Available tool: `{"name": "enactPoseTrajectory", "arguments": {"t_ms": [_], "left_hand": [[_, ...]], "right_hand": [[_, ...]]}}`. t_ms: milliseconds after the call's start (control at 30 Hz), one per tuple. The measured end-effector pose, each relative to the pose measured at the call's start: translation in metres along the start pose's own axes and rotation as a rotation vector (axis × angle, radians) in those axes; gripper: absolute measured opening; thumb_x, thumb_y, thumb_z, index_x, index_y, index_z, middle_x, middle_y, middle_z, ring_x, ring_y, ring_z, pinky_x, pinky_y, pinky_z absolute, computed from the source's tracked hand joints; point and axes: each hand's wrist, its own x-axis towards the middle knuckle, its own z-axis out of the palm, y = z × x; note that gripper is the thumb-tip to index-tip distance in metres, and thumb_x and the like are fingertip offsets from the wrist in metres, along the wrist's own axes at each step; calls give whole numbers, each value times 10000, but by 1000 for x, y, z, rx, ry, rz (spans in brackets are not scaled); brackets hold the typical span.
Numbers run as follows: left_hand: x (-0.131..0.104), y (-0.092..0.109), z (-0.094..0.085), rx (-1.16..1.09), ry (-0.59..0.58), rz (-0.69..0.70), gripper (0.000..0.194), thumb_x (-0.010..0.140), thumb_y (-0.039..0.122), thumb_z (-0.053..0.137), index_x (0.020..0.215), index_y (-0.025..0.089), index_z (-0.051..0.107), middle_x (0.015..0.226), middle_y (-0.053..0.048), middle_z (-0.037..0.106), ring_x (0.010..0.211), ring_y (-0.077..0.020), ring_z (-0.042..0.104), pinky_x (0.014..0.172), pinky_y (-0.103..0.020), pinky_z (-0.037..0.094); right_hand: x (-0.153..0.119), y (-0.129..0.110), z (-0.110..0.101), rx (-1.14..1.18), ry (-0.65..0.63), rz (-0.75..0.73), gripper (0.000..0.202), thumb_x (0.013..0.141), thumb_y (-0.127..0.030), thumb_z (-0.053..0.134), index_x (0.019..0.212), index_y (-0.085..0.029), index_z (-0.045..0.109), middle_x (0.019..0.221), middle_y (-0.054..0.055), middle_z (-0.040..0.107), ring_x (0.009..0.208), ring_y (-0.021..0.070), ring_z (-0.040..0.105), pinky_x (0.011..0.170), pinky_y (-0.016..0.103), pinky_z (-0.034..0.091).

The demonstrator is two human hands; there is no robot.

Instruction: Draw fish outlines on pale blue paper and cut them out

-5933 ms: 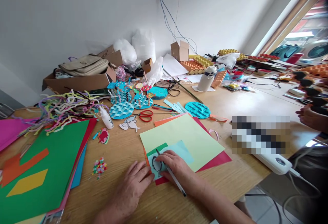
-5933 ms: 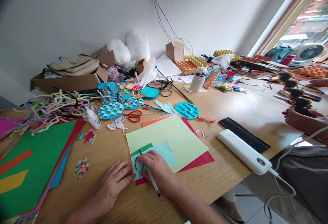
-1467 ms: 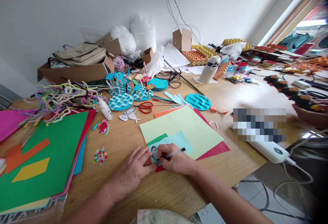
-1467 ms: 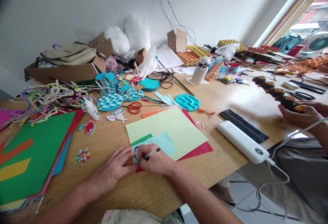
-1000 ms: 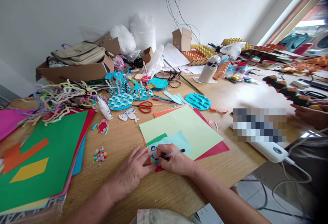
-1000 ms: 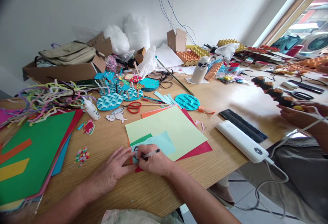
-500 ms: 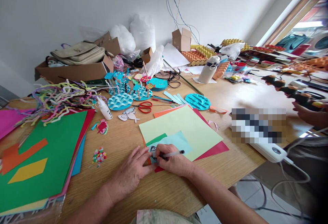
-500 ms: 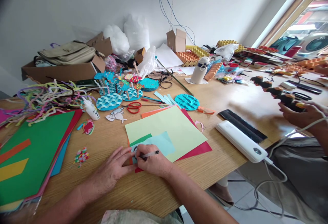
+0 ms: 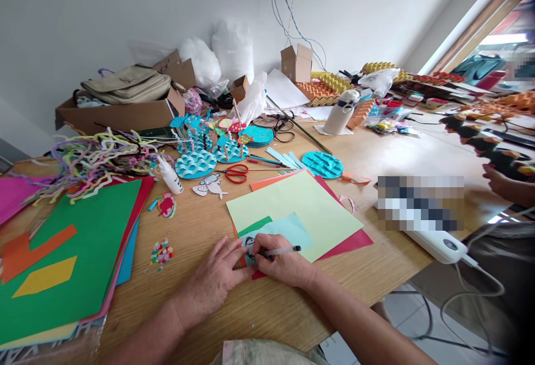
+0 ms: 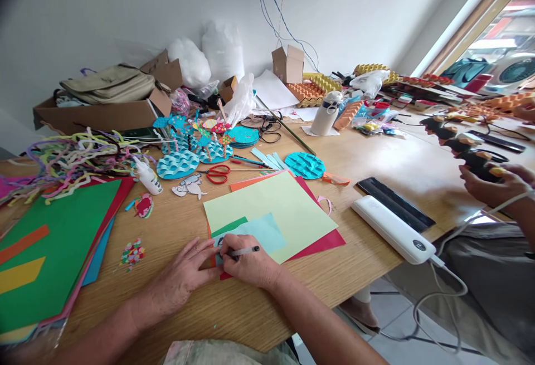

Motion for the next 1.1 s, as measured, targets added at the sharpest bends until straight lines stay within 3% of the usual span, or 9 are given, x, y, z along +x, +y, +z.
{"name": "enactPoseTrajectory", "arguments": {"t_ms": [333, 633, 1100], "left_hand": [[2, 2, -5, 8, -22, -2, 338, 890, 141, 447, 1144, 337, 553, 1318, -21, 462, 1282, -240, 309, 1048, -489, 250], [-1, -2, 2, 35, 34, 22, 474, 890, 155, 464, 1289, 403, 402, 1322, -17, 460, 1278, -244, 316, 1050, -488, 244], [0, 0, -3, 72, -7, 34, 571, 872, 119, 474, 1334, 417, 321, 1315, -43, 469, 1267, -268, 339, 1011, -525, 306]], "right_hand": [[0, 1, 0, -2, 2, -4, 188, 603, -23, 454, 681, -184, 514, 668, -8, 603, 580, 107, 504, 563, 195, 386], [-1, 1, -3, 23, -8, -40, 190, 575, -3, 447, 627, -185, 467, 579, -52, 489, 525, 82, 413, 516, 172, 332], [-1, 4, -7, 21, -32, -86, 196, 551, -6, 430, 621, -189, 443, 589, -54, 460, 541, 85, 397, 529, 183, 319]]}}
